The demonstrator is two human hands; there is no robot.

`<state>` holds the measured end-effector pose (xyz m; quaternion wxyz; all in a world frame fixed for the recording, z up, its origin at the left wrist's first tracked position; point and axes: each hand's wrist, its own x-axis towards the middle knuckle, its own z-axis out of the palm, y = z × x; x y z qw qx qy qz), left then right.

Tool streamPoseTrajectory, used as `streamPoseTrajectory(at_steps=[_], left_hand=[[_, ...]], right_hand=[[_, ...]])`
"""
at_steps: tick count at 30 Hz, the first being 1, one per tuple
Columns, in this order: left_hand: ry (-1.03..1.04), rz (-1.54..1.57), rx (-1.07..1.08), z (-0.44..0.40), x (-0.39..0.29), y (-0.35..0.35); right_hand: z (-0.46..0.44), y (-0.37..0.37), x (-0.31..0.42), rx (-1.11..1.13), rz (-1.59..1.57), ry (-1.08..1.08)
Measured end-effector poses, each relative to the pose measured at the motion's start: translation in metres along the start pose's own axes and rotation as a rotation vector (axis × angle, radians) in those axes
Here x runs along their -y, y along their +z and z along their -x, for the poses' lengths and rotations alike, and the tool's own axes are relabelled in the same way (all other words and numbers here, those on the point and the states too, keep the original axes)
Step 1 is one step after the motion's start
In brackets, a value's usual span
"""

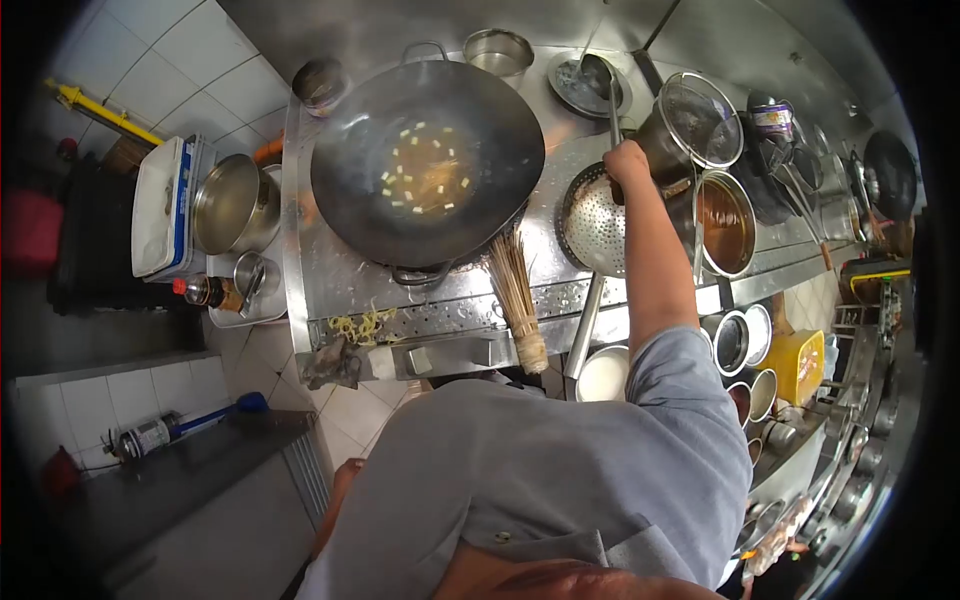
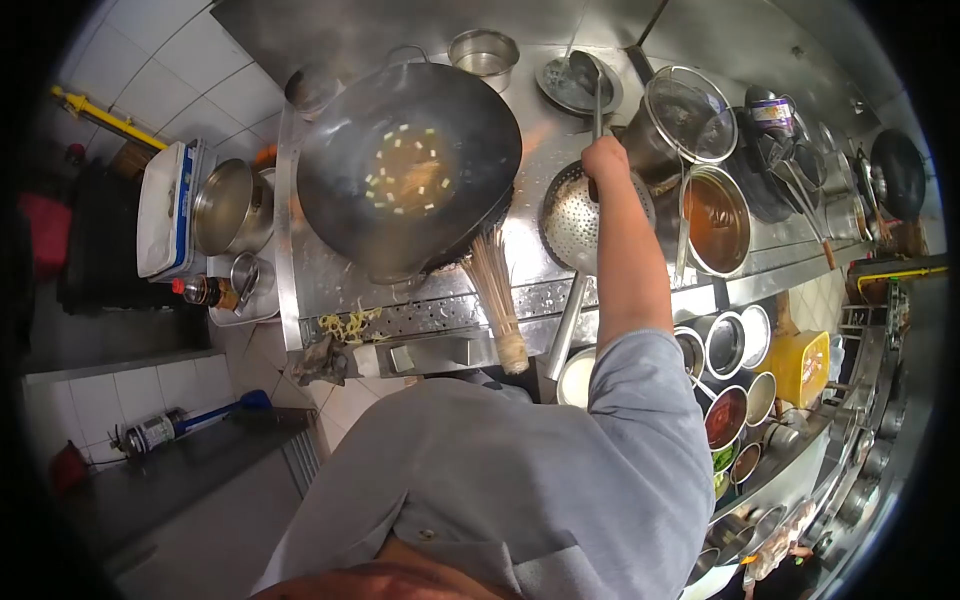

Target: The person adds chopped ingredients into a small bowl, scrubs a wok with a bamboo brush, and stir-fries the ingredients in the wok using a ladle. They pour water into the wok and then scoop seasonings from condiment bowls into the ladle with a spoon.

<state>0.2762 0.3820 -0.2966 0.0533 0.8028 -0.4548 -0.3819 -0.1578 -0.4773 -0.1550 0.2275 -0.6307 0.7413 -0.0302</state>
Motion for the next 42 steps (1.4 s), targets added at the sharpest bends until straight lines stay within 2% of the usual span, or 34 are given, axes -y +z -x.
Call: streamPoseTrajectory(at_steps=[2,5,6,8,12,14,15,17,20,24,26,29,31,33,34,36,38,41,42], left_hand=[[-0.138,0.046,0.023,0.027,-0.006,0.002],[-0.244,0.109,0.018,0.044,-0.023,0.005],[-0.253,0.125,0.01,0.045,-0.028,0.006],[-0.261,0.149,-0.001,0.039,-0.039,0.005],[-0.224,0.246,-0.023,0.005,-0.045,0.004],[-0.17,0.409,-0.029,-0.016,-0.034,0.007],[-0.163,0.41,-0.026,-0.02,-0.053,-0.006],[-0.257,0.553,-0.151,-0.032,-0.094,-0.037],[-0.12,0.513,-0.124,-0.053,-0.107,-0.053],[-0.077,0.598,-0.117,-0.073,-0.135,-0.075],[0.122,0.346,-0.23,-0.077,-0.171,-0.097],[0.162,0.411,-0.228,-0.088,-0.247,-0.141],[0.319,0.407,-0.268,-0.107,-0.292,-0.163],[0.587,0.361,-0.358,-0.129,-0.332,-0.182],[0.815,0.344,-0.405,-0.145,-0.353,-0.195],[0.987,0.208,-0.588,-0.162,-0.395,-0.21],[0.998,0.124,-0.66,-0.173,-0.43,-0.219],[0.916,0.035,-0.632,-0.206,-0.439,-0.2],[0.919,0.036,-0.629,-0.216,-0.436,-0.194]], right_hand=[[-0.005,-0.006,0.0,-0.003,0.19,-0.214],[-0.001,-0.022,0.007,0.344,-0.945,0.051],[0.001,-0.026,0.007,0.347,-0.941,0.05],[0.002,-0.036,0.005,0.507,-1.49,0.19],[0.033,-0.052,0.017,0.582,-1.69,0.197],[0.049,-0.059,0.022,0.574,-1.701,0.152],[0.056,-0.062,0.025,0.574,-1.71,0.109],[0.065,-0.068,0.03,0.565,-1.685,0.089],[0.075,-0.08,0.032,0.574,-1.664,0.092],[0.094,-0.092,0.039,0.594,-1.619,0.08],[0.117,-0.1,0.047,0.579,-1.59,0.065],[0.148,-0.111,0.05,0.569,-1.54,0.03],[0.169,-0.118,0.051,0.571,-1.488,0.017],[0.198,-0.127,0.054,0.594,-1.437,0.006],[0.211,-0.13,0.055,0.628,-1.432,-0.011],[0.241,-0.134,0.059,0.581,-1.346,-0.063],[0.258,-0.134,0.055,0.624,-1.323,-0.072],[0.301,-0.131,0.064,0.454,-1.069,-0.132],[0.306,-0.127,0.062,0.473,-1.049,-0.167]])
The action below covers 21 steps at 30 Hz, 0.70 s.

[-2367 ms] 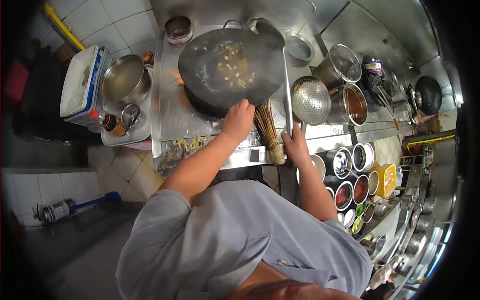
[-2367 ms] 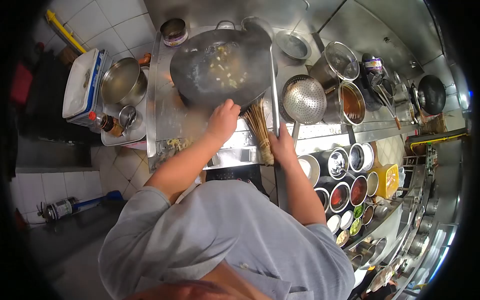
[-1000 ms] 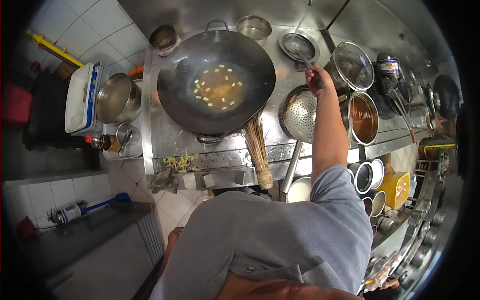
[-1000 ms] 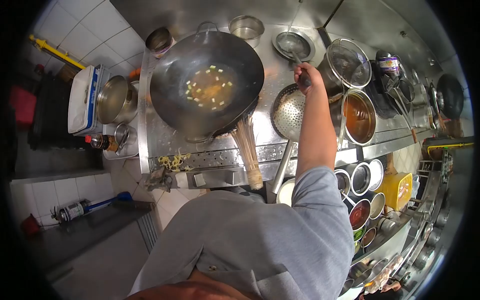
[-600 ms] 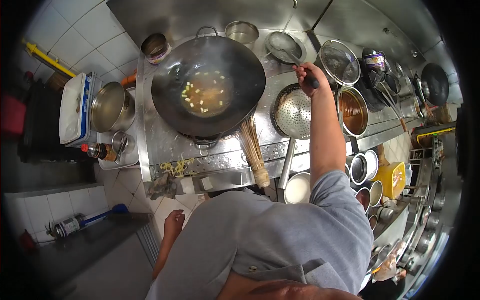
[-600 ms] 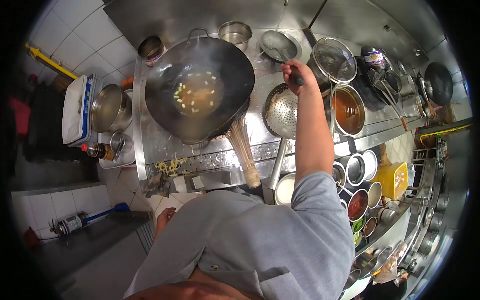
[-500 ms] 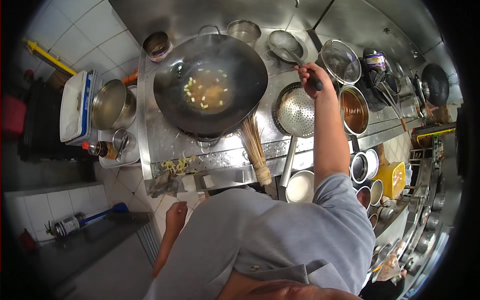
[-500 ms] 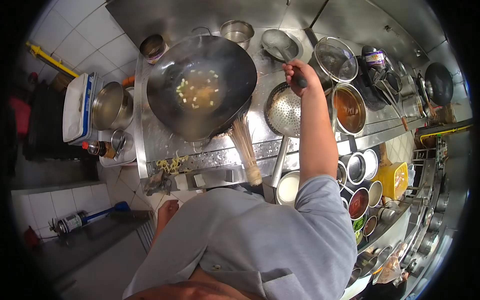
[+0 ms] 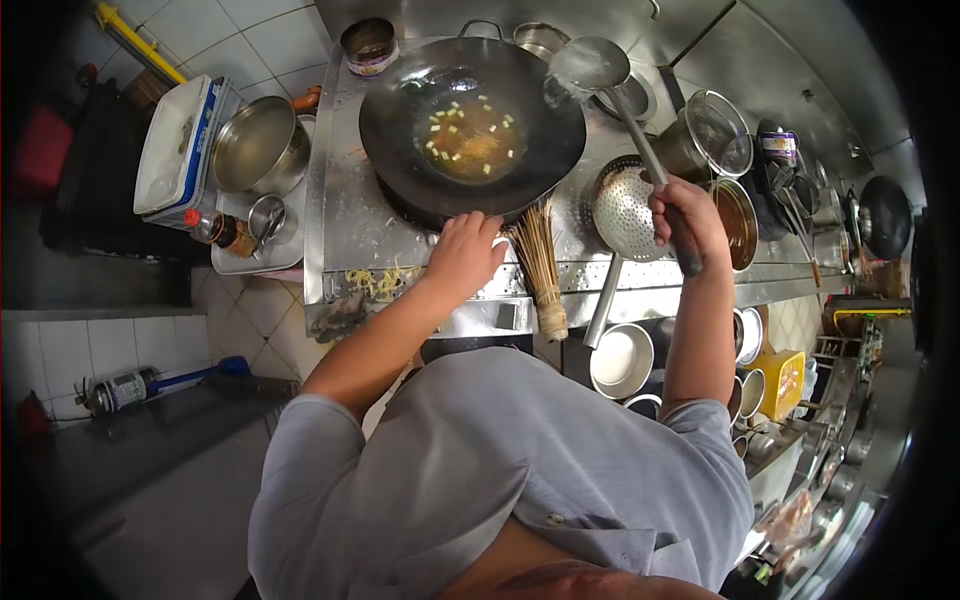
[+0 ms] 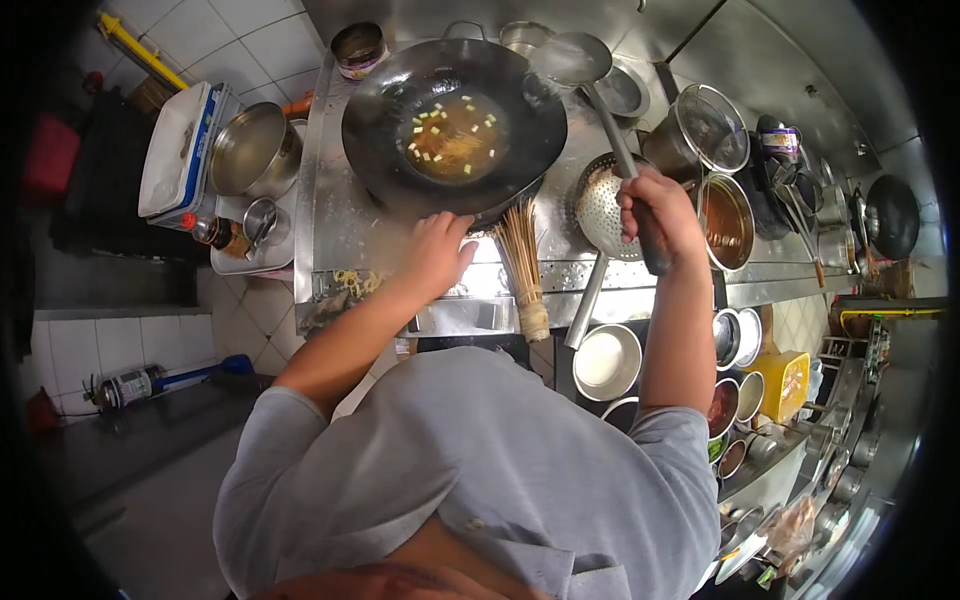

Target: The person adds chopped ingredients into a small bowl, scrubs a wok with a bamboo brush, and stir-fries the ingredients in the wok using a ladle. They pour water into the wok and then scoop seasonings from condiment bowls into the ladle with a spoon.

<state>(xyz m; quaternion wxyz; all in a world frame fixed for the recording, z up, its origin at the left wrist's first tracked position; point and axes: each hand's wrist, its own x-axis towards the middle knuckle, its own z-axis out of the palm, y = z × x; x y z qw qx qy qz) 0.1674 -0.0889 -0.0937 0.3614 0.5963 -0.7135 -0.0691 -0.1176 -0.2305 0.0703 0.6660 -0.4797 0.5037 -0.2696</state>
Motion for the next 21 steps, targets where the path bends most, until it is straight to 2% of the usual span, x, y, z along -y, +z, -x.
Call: streamPoseTrajectory(at_steps=[2,9,12,14,16,17,18,20,21], left_hand=[[-0.021,-0.182,0.074,0.002,0.014,0.018],[0.017,-0.21,0.064,-0.002,0.025,0.034],[0.027,-0.204,0.097,-0.008,0.014,0.025],[0.015,-0.171,0.09,-0.006,0.025,0.035],[0.001,-0.189,0.106,-0.004,0.023,0.034],[-0.012,-0.208,0.116,-0.008,0.022,0.034],[0.009,-0.198,0.113,-0.011,0.02,0.032],[0.04,-0.169,0.044,-0.01,0.011,0.021],[-0.076,-0.142,0.169,-0.009,0.006,0.016]], right_hand=[[0.008,0.005,-0.011,-0.007,0.057,-0.007],[0.039,0.031,-0.04,-0.07,0.204,-0.117],[0.041,0.035,-0.08,-0.12,0.179,-0.159],[0.031,0.044,-0.128,-0.231,0.283,-0.21],[0.02,0.046,-0.167,-0.398,0.875,-0.4],[0.021,0.049,-0.169,-0.391,0.816,-0.313],[0.015,0.046,-0.182,-0.372,0.796,-0.398],[0.006,0.051,-0.181,-0.355,0.739,-0.261],[0.009,0.062,-0.153,-0.331,0.497,-0.205]])
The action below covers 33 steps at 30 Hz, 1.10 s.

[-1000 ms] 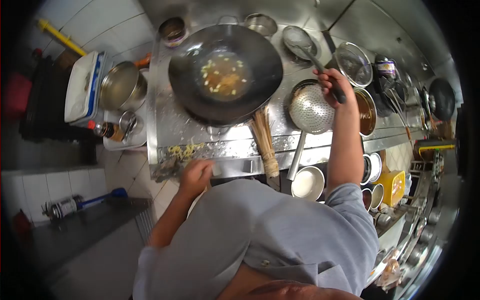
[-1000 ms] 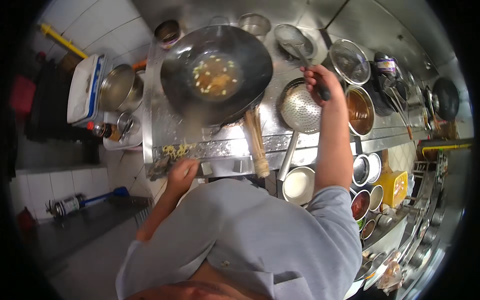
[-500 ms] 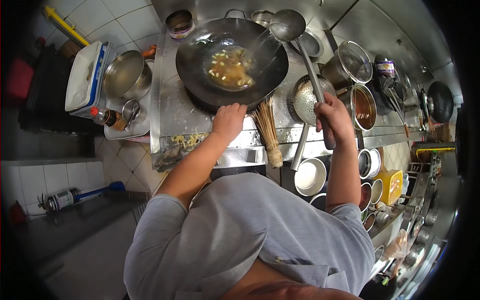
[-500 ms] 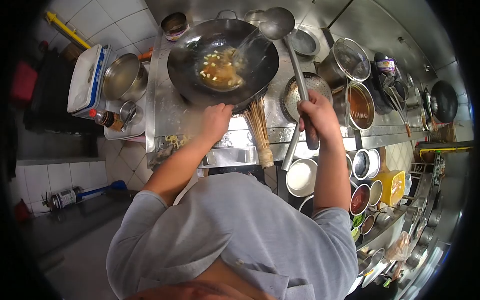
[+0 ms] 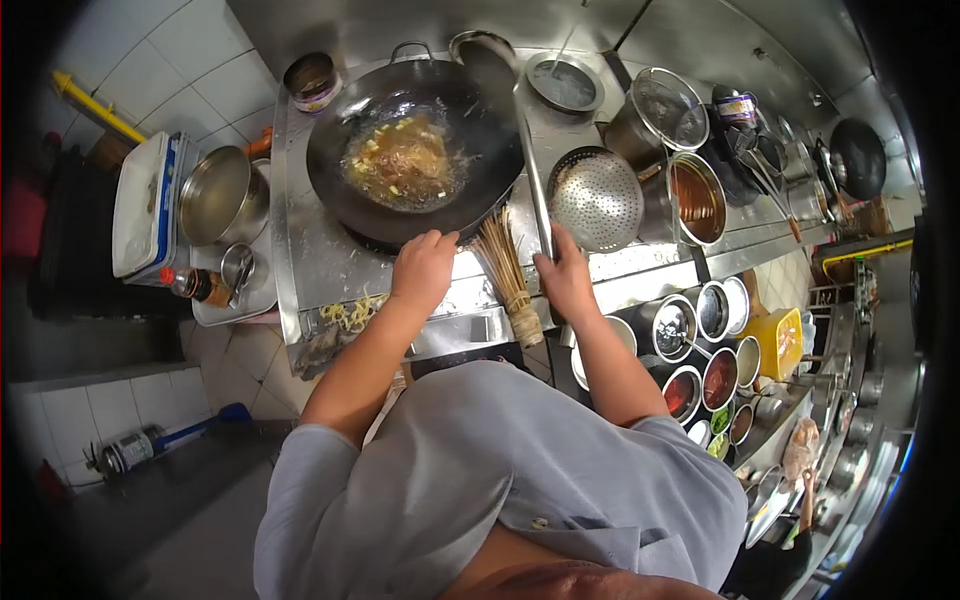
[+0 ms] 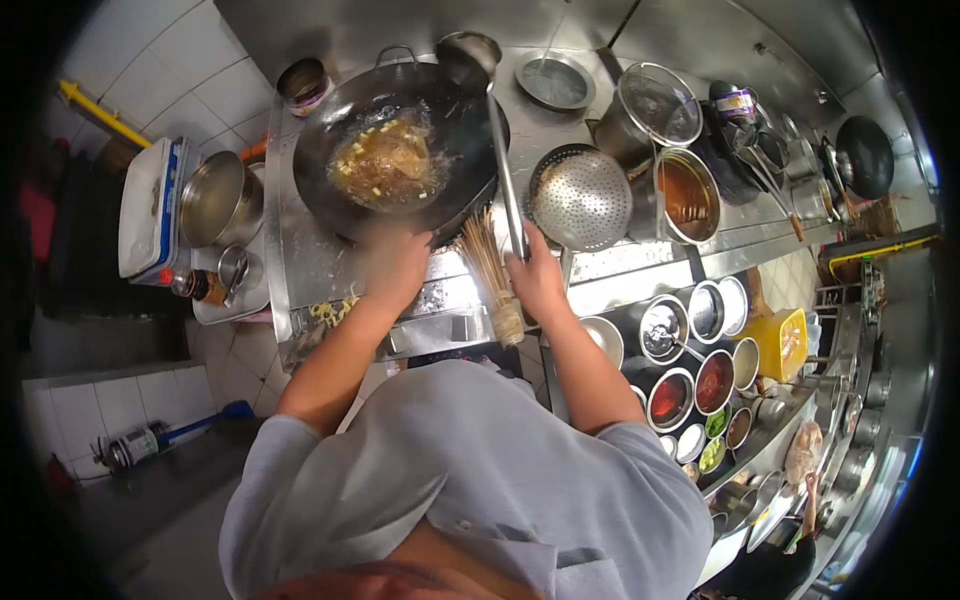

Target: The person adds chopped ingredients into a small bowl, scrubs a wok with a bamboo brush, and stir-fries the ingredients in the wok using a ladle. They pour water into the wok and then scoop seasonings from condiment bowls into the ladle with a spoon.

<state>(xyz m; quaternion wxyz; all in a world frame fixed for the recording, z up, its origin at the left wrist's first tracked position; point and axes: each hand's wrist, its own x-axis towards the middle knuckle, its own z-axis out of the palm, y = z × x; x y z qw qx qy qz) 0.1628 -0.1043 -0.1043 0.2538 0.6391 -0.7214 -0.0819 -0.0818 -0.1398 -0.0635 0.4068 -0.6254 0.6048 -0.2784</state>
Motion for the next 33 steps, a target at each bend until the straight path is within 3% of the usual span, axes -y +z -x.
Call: streamPoseTrajectory(at_steps=[1,3,5,9,13,16,19,21,23,25,27,31,33], left_hand=[[0.007,0.002,-0.001,0.003,-0.006,-0.01],[0.18,0.031,-0.201,0.018,-0.02,-0.035],[0.168,0.12,-0.168,0.051,-0.023,-0.055],[-0.211,0.311,-0.13,0.16,-0.001,-0.062],[-0.691,0.353,-0.077,0.268,0.02,-0.067],[-0.738,0.253,-0.075,0.367,0.05,-0.041],[-0.954,0.328,0.08,0.472,0.084,-0.003],[-1.105,0.389,0.291,0.519,0.089,0.005],[-1.007,0.228,0.393,0.563,0.1,0.031],[-0.907,0.064,0.495,0.57,0.101,0.031],[-1.006,0.194,0.433,0.573,0.097,0.033],[-1.002,0.176,0.362,0.522,0.081,0.008],[-1.099,0.435,0.329,0.49,0.078,-0.012]], right_hand=[[-0.016,-0.008,0.008,-0.008,0.001,0.0],[-0.065,-0.025,0.021,0.129,-0.326,0.083],[-0.124,-0.039,0.016,0.137,-0.673,0.064],[-0.218,-0.067,0.017,0.106,-0.87,0.306],[-0.26,-0.077,-0.001,0.249,-1.103,0.361],[-0.263,-0.073,-0.001,0.266,-1.135,0.403],[-0.263,-0.072,0.001,0.283,-1.167,0.446],[-0.261,-0.071,0.003,0.282,-1.013,0.453],[-0.259,-0.074,0.005,0.291,-1.016,0.46],[-0.258,-0.078,0.004,0.302,-1.02,0.473],[-0.257,-0.085,0.004,0.378,-0.908,0.504],[-0.262,-0.098,-0.006,0.466,-0.977,0.475],[-0.259,-0.097,-0.002,0.426,-0.963,0.484]])
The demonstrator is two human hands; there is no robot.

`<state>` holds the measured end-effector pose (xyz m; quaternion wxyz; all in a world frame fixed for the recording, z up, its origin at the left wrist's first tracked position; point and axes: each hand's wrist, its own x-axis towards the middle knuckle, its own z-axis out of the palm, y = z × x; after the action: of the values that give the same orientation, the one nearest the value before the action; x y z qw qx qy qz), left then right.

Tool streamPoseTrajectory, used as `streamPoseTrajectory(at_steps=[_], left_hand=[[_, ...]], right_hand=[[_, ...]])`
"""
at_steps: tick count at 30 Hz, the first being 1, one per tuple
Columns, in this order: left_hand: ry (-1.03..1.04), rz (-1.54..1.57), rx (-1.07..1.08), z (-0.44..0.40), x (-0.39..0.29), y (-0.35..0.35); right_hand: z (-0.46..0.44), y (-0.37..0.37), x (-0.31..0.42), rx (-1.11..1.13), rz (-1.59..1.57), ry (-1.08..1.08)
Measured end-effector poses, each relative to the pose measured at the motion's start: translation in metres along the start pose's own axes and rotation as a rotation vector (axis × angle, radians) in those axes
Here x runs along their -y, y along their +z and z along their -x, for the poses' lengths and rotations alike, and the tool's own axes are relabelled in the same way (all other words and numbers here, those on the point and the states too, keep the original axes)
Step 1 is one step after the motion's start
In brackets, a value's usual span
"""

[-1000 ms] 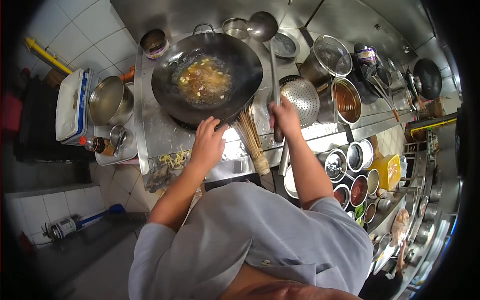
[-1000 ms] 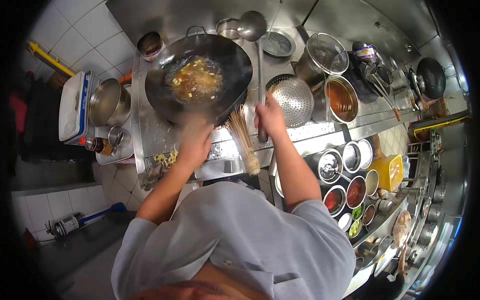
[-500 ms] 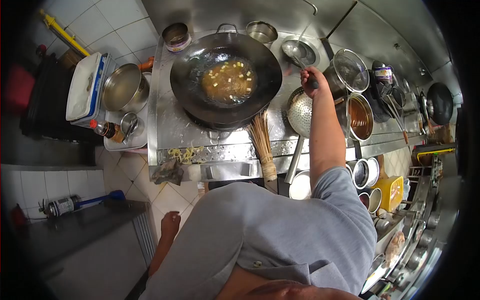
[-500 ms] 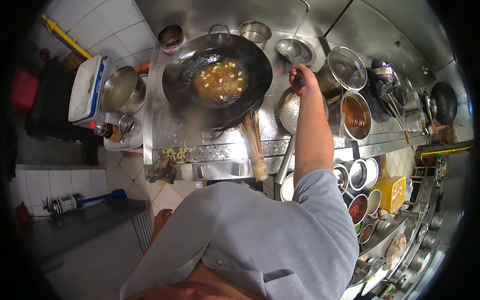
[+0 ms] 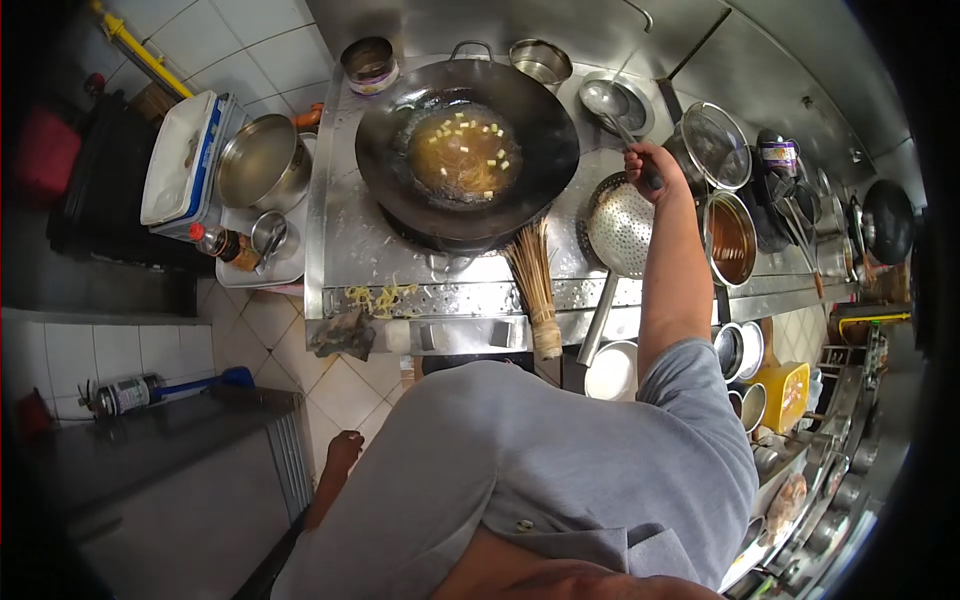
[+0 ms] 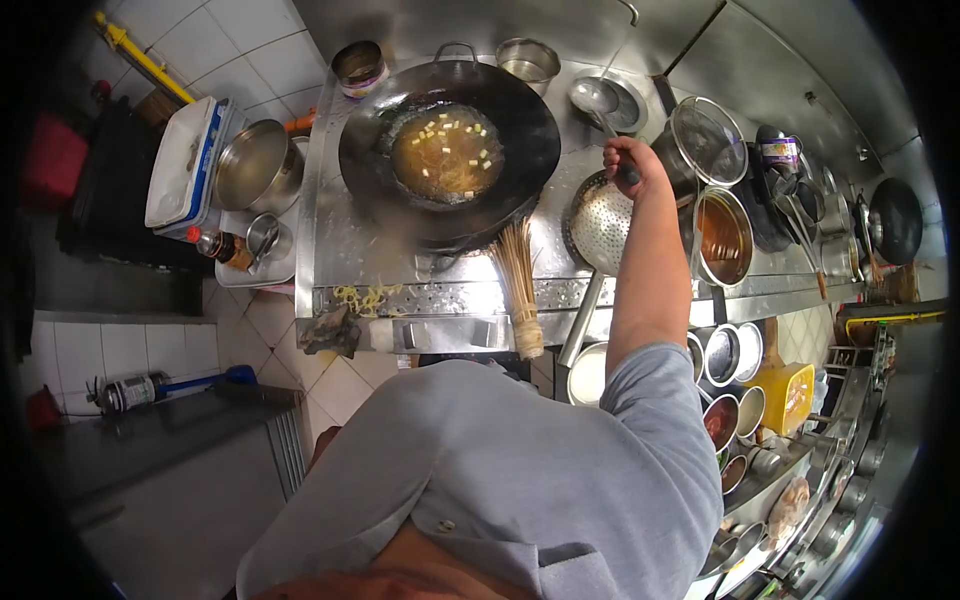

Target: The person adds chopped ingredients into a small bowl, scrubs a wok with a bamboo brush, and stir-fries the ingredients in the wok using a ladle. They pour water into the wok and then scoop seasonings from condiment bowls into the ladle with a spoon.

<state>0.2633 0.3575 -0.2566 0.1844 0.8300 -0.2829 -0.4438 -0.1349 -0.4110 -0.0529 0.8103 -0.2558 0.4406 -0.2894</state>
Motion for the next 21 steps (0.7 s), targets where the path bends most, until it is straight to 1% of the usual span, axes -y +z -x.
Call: streamPoseTrajectory(at_steps=[1,5,8,9,11,12,15,17,18,20,21], left_hand=[[-0.049,-0.054,0.0,-0.002,-0.028,-0.006],[0.007,-0.059,-0.033,-0.027,-0.016,-0.005],[0.09,-0.132,-0.018,-0.038,-0.019,-0.008],[0.089,-0.132,-0.021,-0.038,-0.022,-0.008],[-0.004,-0.051,-0.032,-0.034,-0.028,-0.006],[-0.005,-0.051,-0.034,-0.031,-0.03,-0.004],[-0.111,0.029,-0.003,-0.022,-0.035,-0.002],[-0.044,0.082,-0.028,-0.017,-0.017,0.007],[-0.041,0.08,-0.024,-0.016,-0.009,0.01],[-0.096,0.261,-0.028,-0.018,0.002,0.015],[-0.09,0.257,-0.019,-0.017,-0.007,0.011]], right_hand=[[0.001,0.001,0.0,-0.017,0.019,-0.006],[0.003,0.003,0.001,-0.043,0.017,0.001],[0.007,0.008,0.001,-0.078,0.015,-0.024],[0.007,0.006,0.002,-0.075,0.014,-0.023],[0.005,0.003,0.003,-0.079,0.036,-0.032],[0.006,0.005,0.003,-0.077,0.036,-0.031],[0.009,0.008,0.005,-0.118,0.017,-0.028],[0.004,0.004,0.005,-0.097,0.025,-0.011],[0.002,0.003,0.005,-0.101,0.023,-0.013],[-0.002,-0.002,0.002,-0.07,0.034,-0.029],[-0.004,-0.004,0.004,-0.058,0.019,0.007]])
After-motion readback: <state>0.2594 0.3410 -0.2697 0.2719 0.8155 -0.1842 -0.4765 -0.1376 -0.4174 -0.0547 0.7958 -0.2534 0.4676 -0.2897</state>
